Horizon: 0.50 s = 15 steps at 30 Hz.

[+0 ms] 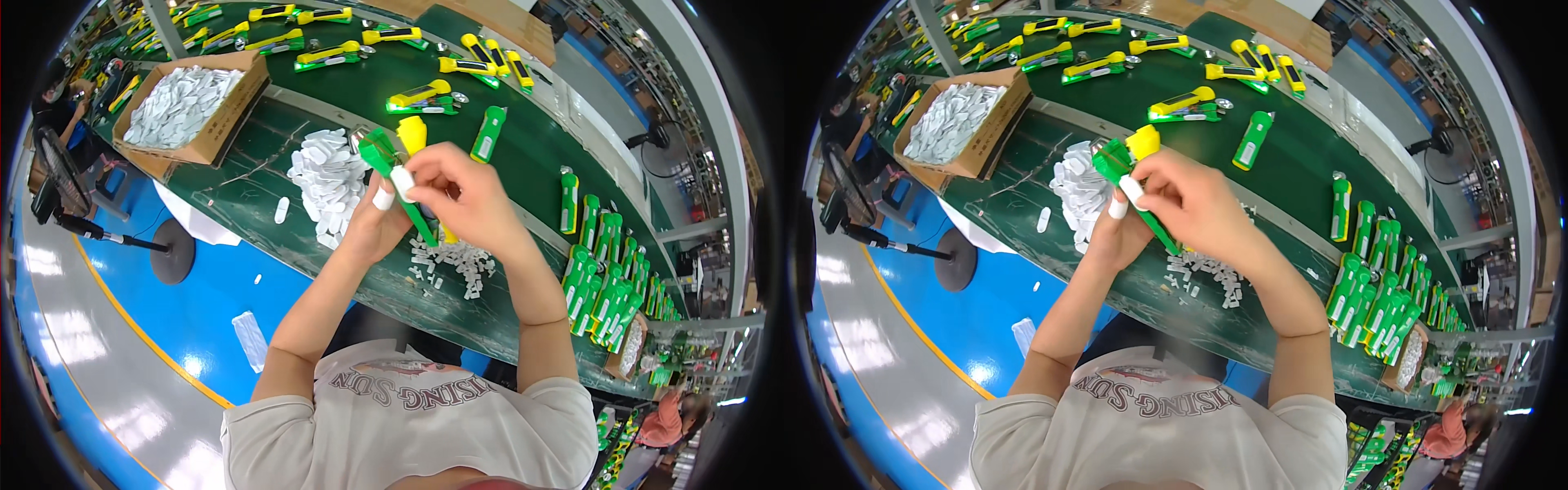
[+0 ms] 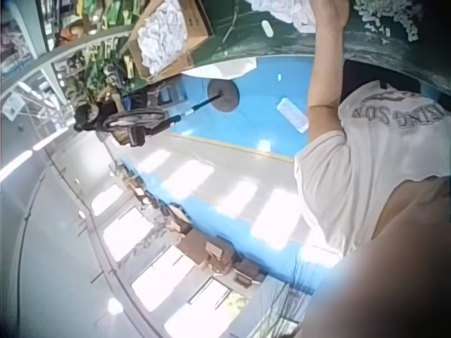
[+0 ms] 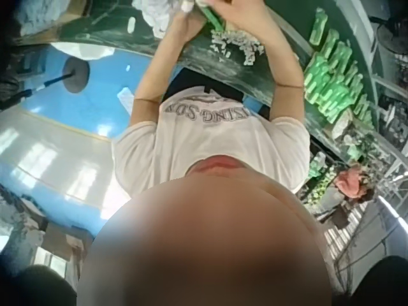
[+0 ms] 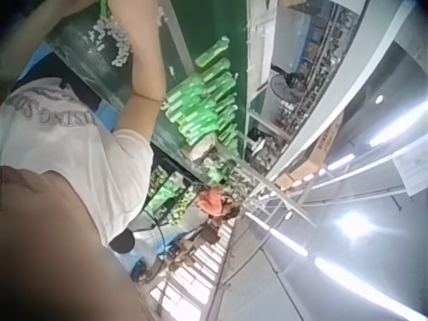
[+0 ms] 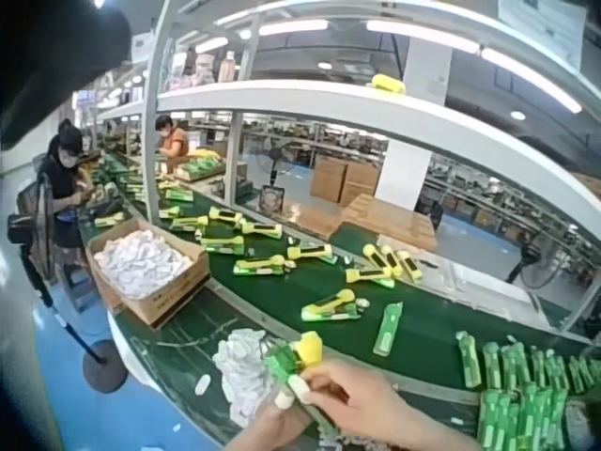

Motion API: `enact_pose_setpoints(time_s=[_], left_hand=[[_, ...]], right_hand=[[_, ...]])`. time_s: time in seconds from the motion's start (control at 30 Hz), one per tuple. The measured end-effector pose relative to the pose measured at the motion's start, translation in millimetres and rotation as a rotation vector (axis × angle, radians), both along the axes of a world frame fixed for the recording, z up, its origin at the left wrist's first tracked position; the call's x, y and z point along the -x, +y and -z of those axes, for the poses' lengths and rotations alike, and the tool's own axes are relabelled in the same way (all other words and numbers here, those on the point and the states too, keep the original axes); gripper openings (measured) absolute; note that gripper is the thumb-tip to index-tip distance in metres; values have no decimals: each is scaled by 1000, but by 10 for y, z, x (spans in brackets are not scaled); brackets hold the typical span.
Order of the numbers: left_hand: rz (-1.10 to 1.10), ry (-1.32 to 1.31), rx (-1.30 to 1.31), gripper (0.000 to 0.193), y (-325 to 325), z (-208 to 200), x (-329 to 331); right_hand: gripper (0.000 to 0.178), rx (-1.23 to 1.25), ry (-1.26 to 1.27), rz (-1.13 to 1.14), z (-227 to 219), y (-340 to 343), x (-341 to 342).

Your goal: Assembling small plastic components onto flashlight bodies on a factory production line.

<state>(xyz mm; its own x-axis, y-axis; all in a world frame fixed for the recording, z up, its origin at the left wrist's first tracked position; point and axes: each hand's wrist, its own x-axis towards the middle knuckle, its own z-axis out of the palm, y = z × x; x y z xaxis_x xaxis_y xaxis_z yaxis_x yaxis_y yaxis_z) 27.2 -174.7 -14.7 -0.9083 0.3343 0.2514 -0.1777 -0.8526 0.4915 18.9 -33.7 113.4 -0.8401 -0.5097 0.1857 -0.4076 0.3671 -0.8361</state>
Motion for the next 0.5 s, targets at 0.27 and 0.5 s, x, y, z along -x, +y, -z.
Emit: enact_pose_setpoints(time_s=[0.27,0.5], left_hand=[[-53,-19,-5,69,106,53,-81],[-32,-14,24,65,207,-42,-105]], right_hand=[[26,-152,472,55,165,204,-189],[25,-42,253,74,107,319,-285]])
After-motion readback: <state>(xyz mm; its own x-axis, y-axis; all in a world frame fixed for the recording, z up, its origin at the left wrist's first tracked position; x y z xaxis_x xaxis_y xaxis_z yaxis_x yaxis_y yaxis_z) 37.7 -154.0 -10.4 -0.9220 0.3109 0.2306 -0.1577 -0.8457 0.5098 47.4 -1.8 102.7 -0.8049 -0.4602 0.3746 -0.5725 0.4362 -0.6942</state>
